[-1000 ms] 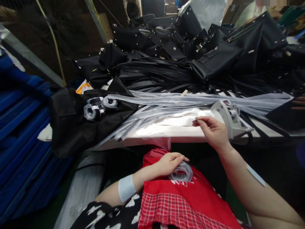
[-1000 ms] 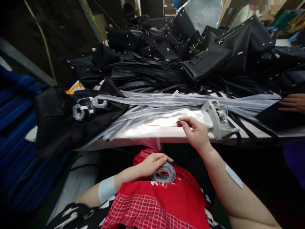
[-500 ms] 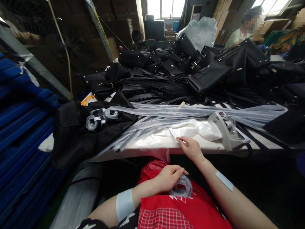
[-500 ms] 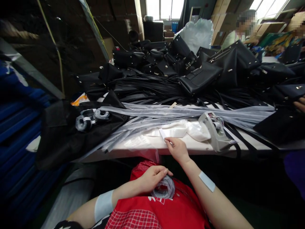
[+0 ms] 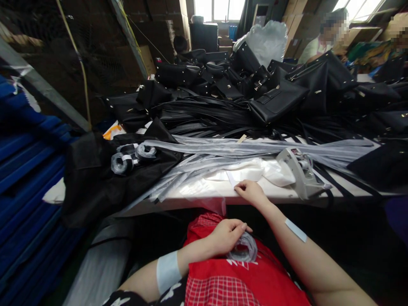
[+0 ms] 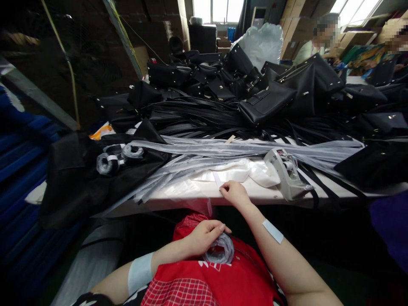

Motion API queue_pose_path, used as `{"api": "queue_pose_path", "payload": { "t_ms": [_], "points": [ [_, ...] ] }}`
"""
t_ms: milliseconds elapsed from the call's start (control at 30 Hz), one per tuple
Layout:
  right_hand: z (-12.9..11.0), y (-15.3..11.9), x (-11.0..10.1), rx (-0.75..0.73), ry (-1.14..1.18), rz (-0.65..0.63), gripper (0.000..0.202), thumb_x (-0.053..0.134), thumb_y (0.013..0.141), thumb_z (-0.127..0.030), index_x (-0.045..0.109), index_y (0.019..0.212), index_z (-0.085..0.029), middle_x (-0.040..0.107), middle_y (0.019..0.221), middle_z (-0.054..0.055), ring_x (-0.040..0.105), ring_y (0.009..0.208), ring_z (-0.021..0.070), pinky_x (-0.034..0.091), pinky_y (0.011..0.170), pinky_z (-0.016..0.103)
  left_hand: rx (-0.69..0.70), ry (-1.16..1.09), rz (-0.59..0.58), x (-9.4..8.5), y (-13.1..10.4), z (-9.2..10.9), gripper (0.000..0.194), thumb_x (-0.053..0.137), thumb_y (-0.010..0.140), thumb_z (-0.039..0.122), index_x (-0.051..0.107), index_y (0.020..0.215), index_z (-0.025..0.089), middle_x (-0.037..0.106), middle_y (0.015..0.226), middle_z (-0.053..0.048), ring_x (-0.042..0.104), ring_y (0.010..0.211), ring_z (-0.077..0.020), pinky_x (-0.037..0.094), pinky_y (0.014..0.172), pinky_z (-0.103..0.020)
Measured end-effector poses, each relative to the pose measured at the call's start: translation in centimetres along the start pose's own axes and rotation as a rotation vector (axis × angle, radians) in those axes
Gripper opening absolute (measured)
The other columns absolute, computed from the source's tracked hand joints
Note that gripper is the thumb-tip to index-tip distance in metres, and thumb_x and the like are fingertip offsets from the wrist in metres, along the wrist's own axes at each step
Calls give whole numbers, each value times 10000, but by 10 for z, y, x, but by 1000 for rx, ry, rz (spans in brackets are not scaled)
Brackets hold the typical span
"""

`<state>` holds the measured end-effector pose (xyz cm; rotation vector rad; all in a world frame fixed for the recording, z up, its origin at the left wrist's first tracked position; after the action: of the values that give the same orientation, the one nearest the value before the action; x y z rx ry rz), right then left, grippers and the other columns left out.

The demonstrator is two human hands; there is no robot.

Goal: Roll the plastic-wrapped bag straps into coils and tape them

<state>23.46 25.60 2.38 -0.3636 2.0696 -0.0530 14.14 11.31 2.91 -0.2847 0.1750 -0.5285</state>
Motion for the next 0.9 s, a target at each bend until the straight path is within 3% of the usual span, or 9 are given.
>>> {"api": "queue_pose_path", "payload": {
  "t_ms": [533, 900],
  "points": [
    [5, 9, 3, 56, 19, -87, 229, 605, 815, -332, 787, 862, -201, 784, 884, 68, 710, 850, 234, 486, 729, 287, 29, 10, 18, -5, -5, -4, 501, 404, 947, 459, 741, 1039, 99, 737, 898, -96, 624, 757, -175, 473, 723, -268],
    [8, 12, 6, 28, 47, -87, 190, 627, 801, -318, 782, 840, -215, 784, 873, 45, 706, 834, 214, 488, 749, 266, -1, -16, 32, -7, -3, -12, 506, 412, 936, 475, 743, 1045, 108, 720, 832, -76, 591, 706, -154, 458, 662, -241]
  ]
}}
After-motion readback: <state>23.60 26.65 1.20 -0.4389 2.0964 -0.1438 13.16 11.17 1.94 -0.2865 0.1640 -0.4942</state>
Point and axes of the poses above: each hand's wrist, its own y-axis towards the middle knuckle, its own x-axis out of the palm, z = x × y, the point moved 9 cm from there along y, towards the middle knuckle
